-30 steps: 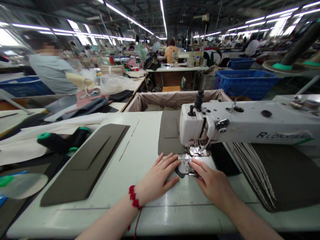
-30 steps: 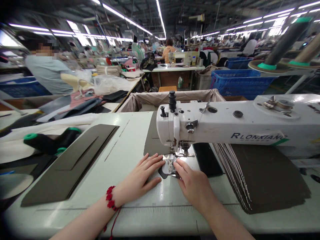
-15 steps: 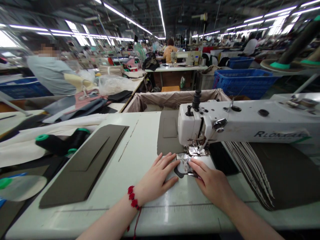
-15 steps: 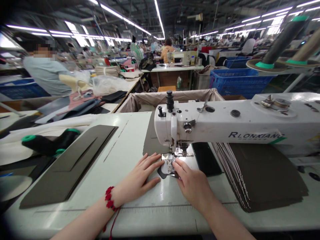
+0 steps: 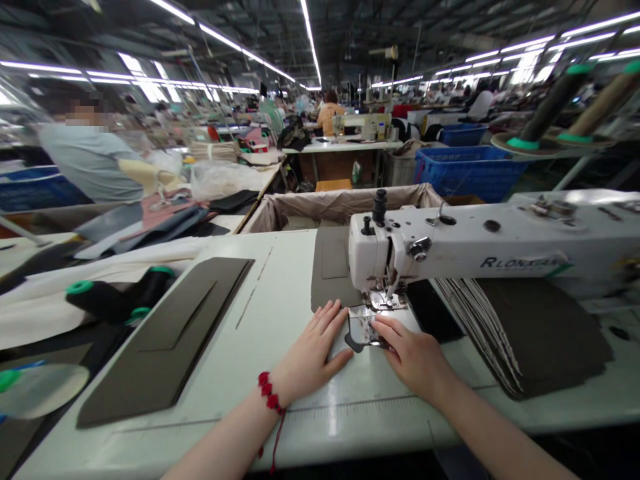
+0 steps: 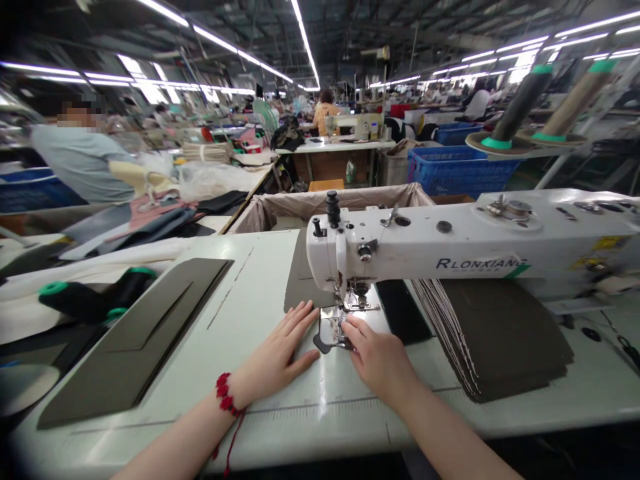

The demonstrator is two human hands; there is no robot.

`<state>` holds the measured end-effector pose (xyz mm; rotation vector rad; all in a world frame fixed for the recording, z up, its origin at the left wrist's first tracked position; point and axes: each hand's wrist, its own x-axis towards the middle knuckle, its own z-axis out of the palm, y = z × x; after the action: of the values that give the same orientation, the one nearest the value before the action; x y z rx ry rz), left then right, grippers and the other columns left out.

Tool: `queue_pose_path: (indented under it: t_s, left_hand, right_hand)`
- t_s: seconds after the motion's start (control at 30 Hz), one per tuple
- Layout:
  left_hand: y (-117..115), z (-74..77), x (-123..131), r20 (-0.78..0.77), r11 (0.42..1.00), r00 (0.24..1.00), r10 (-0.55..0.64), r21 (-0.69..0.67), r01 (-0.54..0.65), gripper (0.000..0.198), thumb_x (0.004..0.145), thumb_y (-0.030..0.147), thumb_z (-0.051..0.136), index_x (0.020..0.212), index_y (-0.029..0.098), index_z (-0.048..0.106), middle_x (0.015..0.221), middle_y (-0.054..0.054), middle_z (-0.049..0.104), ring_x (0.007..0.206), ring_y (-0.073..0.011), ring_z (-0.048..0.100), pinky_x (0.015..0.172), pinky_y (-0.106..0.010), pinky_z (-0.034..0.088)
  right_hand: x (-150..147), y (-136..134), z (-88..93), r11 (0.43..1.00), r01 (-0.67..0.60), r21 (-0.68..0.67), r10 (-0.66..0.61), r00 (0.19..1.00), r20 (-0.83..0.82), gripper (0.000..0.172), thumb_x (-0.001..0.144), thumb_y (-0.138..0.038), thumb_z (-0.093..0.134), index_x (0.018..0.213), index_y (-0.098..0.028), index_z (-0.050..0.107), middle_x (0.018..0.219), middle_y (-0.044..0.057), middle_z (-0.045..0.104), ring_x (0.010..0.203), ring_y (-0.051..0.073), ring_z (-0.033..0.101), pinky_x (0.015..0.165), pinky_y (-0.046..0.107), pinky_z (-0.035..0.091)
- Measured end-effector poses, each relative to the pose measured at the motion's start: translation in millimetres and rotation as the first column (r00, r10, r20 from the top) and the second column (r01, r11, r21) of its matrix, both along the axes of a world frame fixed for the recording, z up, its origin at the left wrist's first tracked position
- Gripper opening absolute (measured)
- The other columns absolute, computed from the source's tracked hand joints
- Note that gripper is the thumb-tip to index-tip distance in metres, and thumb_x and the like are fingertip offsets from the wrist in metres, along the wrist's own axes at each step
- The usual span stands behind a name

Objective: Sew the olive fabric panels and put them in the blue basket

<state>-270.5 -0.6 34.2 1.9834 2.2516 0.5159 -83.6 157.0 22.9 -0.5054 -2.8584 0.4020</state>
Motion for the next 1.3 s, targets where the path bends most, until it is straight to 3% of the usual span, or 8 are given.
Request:
queue_pose_path:
  t_s: [0.27,0.37,0.43,0.5,0.63,0.83,1.03,1.3]
  left_hand:
    - [1,0.4,2,-0.064,0.993,0.996,0.059,0.104,-0.052,0.069,0.096,0.050,0.042,0.150,0.022,0.010,0.151,-0.013,0.027,0.140,-0.0277,0.024,0.112,-0.047,0.027]
    - [0,11.4,-1,-0.137,0.956,0.955,0.265,0.164,-0.242,0.063,0.098,0.049,0.036,0.148,0.015,0.018,0.104,-0.012,0.068,0.107,-0.0268,0.061,0.104,-0.047,0.034]
    - [-5,17.6,-4,-0.191,0.917,0.900,0.391,0.166,-0.363,0.059,0.098,0.050,0.034,0.143,0.011,0.030,0.077,-0.009,0.068,0.084,-0.0279,0.067,0.094,-0.047,0.042]
    - [-13,18.2,-5,-0.232,0.904,0.875,0.425,0.156,-0.398,0.056,0.097,0.050,0.036,0.138,0.011,0.038,0.087,-0.014,0.068,0.090,-0.0317,0.065,0.087,-0.049,0.044]
    - [-48,2.5,1,-0.280,0.932,0.889,0.361,0.116,-0.342,0.047,0.095,0.036,0.042,0.137,0.015,0.042,0.131,-0.020,0.051,0.122,-0.0364,0.049,0.100,-0.056,0.035]
    - [-101,-8.1,21,-0.226,0.990,0.964,0.139,0.000,-0.142,0.058,0.091,0.015,0.038,0.148,0.020,0.025,0.151,-0.011,0.030,0.139,-0.0268,0.027,0.111,-0.051,0.029]
    - [-83,1.1,48,-0.307,0.999,0.952,0.000,-0.051,-0.016,0.058,0.099,0.035,0.039,0.150,0.023,0.016,0.155,-0.005,0.019,0.142,-0.0243,0.019,0.117,-0.045,0.020]
    - [-69,5.9,52,-0.306,0.986,0.944,-0.120,-0.149,0.076,0.059,0.100,0.037,0.036,0.151,0.023,0.010,0.156,-0.003,0.012,0.143,-0.0235,0.014,0.118,-0.046,0.016]
  right_hand:
    - [2,-5,8.7,1.000,0.024,0.012,-0.024,1.000,-0.004,0.052,0.084,-0.014,0.050,0.134,-0.027,0.048,0.141,0.003,0.048,0.111,0.019,0.059,0.093,0.032,0.047]
    - [3,-7,11.8,0.999,0.029,0.017,-0.029,1.000,-0.001,0.049,0.086,-0.016,0.048,0.133,-0.027,0.049,0.141,0.002,0.049,0.111,0.018,0.059,0.090,0.032,0.047]
    - [3,-9,13.7,0.999,0.029,0.017,-0.028,1.000,-0.002,0.047,0.086,-0.016,0.048,0.132,-0.028,0.049,0.140,0.001,0.050,0.111,0.019,0.059,0.089,0.031,0.048]
    - [2,-10,16.3,1.000,0.030,0.008,-0.029,1.000,-0.006,0.047,0.086,-0.016,0.048,0.132,-0.028,0.050,0.139,0.001,0.050,0.110,0.019,0.059,0.087,0.031,0.047]
    - [13,-10,26.8,0.999,0.024,-0.034,-0.025,1.000,-0.017,0.043,0.085,-0.016,0.050,0.127,-0.028,0.054,0.131,0.001,0.057,0.099,0.019,0.063,0.082,0.030,0.047]
    - [84,-28,36.6,0.946,0.138,-0.293,-0.171,0.981,-0.089,0.021,0.095,-0.032,0.041,0.097,-0.024,0.060,0.084,-0.001,0.065,0.076,0.016,0.062,0.069,0.026,0.044]
    - [149,-80,5.2,0.756,0.232,-0.612,-0.258,0.965,0.047,0.028,0.096,-0.047,0.039,0.087,-0.024,0.053,0.073,-0.002,0.061,0.067,0.016,0.059,0.062,0.026,0.041]
    - [158,-105,-35.7,0.713,0.363,-0.600,-0.402,0.913,0.074,0.018,0.095,-0.041,0.044,0.092,-0.024,0.049,0.073,-0.002,0.059,0.069,0.018,0.059,0.062,0.028,0.037]
